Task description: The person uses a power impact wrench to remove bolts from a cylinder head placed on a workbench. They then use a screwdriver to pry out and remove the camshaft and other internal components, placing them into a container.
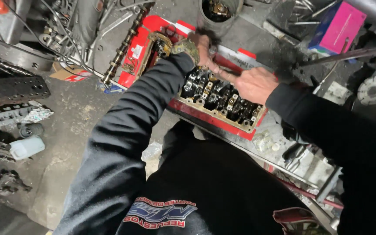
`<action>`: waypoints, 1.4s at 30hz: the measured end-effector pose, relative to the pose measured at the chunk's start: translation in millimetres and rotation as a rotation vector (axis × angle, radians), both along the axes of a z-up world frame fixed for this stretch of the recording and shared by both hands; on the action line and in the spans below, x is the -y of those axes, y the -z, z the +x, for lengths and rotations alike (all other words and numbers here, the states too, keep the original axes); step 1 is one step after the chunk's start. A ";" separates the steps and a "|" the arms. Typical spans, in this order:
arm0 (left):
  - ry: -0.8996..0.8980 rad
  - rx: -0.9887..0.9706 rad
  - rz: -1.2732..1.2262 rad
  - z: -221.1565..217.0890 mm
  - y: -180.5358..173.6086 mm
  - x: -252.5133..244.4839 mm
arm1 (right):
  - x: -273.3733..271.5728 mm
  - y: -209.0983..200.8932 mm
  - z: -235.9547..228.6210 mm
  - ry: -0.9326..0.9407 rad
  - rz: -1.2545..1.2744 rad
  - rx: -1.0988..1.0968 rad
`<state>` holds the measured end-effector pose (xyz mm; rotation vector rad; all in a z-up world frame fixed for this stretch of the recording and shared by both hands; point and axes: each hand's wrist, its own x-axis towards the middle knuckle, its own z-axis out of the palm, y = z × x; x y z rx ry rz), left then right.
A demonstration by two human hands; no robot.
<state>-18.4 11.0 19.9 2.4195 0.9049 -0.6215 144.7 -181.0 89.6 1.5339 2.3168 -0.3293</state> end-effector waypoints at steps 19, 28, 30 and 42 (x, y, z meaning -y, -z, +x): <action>0.082 -0.034 0.102 12.1 37.5 -10.9 | -7.8 -12.3 -2.0 0.096 -0.072 -0.056; 0.023 -0.081 0.028 -22.1 -3.4 -28.6 | -39.8 -4.4 -31.6 -0.022 -0.069 -0.005; 0.007 -0.107 0.018 -27.1 -7.4 -35.8 | -42.1 -14.0 -39.5 -0.007 0.044 0.006; 0.006 -0.125 0.196 -38.3 0.8 -46.0 | -62.9 0.2 -47.5 -0.047 0.024 -0.028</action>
